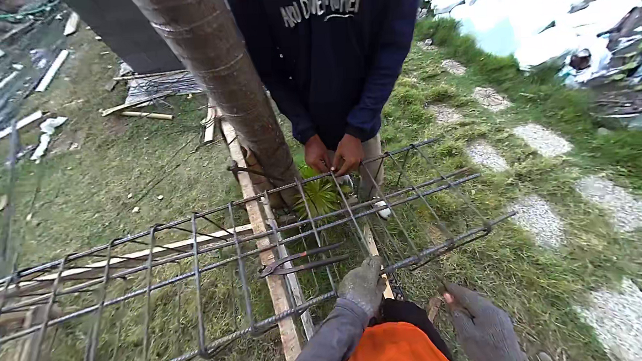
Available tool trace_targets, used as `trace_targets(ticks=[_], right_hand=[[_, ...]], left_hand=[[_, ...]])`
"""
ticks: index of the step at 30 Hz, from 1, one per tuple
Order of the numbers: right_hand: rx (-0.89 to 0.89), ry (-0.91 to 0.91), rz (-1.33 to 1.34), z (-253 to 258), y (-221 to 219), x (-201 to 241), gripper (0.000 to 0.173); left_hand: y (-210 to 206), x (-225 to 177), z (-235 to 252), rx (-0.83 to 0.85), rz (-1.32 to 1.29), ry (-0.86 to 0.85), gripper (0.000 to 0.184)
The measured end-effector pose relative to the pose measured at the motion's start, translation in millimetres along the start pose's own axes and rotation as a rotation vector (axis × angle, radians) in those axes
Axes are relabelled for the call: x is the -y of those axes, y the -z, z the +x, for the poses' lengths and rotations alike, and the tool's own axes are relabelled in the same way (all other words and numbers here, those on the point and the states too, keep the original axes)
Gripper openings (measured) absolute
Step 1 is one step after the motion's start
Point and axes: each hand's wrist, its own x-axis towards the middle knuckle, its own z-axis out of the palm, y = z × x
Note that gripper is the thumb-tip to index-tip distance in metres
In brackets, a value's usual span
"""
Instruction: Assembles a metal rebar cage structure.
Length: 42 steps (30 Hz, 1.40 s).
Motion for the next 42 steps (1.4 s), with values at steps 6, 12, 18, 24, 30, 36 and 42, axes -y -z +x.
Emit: trace_targets(ticks=[6,12,18,24,30,36,42], right_hand=[[0.126,0.004,0.024,-3,1,6,0.030],[0.158,0.002,-0.015,-3,-1,-15,0.031],[0.230,0.084,-0.068,9,-8,9,0.032],[0.231,0.100,-0.026,8,-13,12,0.029],[0.237,0.096,-0.025,7,-15,5,0.031],[0.243,0.070,-0.012,5,-12,9,0.031],[0.350,0.063,0.007,6,-15,12,0.032]], left_hand=[[-8,16,-44,-0.506,0.047,-0.152,0.056],[-25,76,-93,-0.757,0.122,0.043,0.053],[-26,79,-79,-0.483,0.290,0.118,0.041],[-39,87,-74,-0.681,0.370,0.046,0.038],[-36,83,-71,-0.643,0.339,0.089,0.037],[-39,83,-69,-0.626,0.349,0.087,0.038],[-36,81,-74,-0.580,0.300,0.106,0.036]])
